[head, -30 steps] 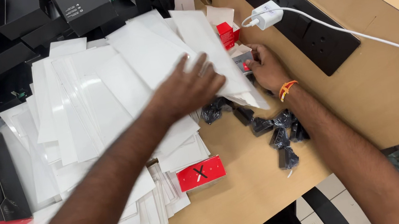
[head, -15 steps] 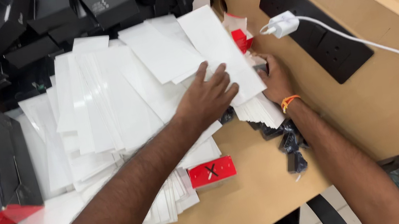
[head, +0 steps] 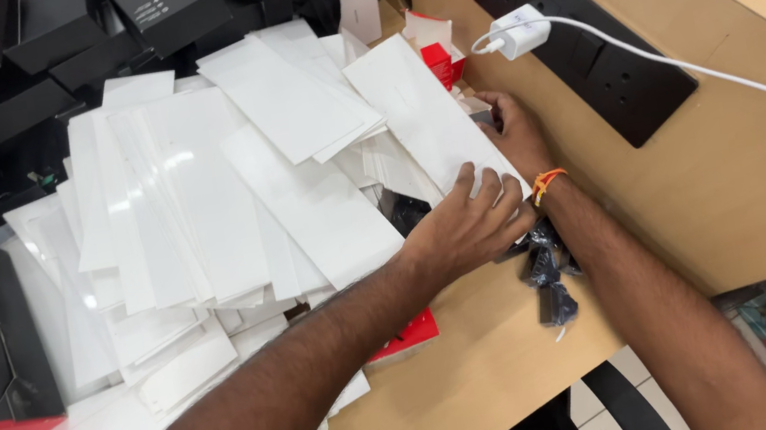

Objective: The person picks up small black components by hand and places them inside small red and white boxes before closing the lids.

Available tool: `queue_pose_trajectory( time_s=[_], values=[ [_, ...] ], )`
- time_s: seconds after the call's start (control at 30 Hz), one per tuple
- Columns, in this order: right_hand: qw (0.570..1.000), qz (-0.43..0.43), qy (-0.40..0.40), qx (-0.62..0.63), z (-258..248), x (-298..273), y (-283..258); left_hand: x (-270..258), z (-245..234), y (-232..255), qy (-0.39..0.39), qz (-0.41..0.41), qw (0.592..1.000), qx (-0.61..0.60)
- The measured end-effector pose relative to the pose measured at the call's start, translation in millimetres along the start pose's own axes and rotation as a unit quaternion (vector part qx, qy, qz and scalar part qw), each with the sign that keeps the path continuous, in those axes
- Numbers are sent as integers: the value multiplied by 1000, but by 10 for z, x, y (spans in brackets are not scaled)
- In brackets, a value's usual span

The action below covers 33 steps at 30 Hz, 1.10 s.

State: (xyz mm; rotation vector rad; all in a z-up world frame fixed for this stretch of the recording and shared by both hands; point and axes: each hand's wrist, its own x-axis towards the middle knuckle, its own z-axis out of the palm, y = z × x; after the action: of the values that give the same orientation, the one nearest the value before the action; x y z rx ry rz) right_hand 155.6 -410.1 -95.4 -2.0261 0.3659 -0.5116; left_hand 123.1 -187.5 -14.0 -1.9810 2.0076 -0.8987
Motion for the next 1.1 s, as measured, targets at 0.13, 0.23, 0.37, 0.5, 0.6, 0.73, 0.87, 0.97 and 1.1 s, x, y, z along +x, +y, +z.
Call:
queue_pose_trajectory(
  time_s=[0.13,0.23,0.37,0.5,0.6,0.73,0.87,0.97,1.1],
  values=[
    [999,-9,-14,29,4,107,-3,98,99,10,20,-8,999,48],
    [998,-9,-24,58,-11,65,23,170,111,25,20,-4,998,61],
    [996,7,-29,85,-13,37,-12,108,40,-158,52,-43,997,32],
    [995,9,-18,95,2,10,-165,-219,-237,-671,46,-63,997,-18],
    [997,-17,-5,71,-44,-51,-351,-346,-443,-982,-9,-67,996,-51],
    [994,-97,49,11,-218,-272,-708,-312,-463,-1215,-9,-124,987,-102],
    [977,-183,85,-63,-377,-631,-1128,-341,-477,-1456,-32,-214,964,-156],
    [953,-212,137,-166,-474,-1079,-1413,-238,-362,-1551,-2,-210,972,-102],
    [951,-189,185,-160,-559,-1656,-1615,-152,-162,-1383,35,-204,977,-50]
  ],
)
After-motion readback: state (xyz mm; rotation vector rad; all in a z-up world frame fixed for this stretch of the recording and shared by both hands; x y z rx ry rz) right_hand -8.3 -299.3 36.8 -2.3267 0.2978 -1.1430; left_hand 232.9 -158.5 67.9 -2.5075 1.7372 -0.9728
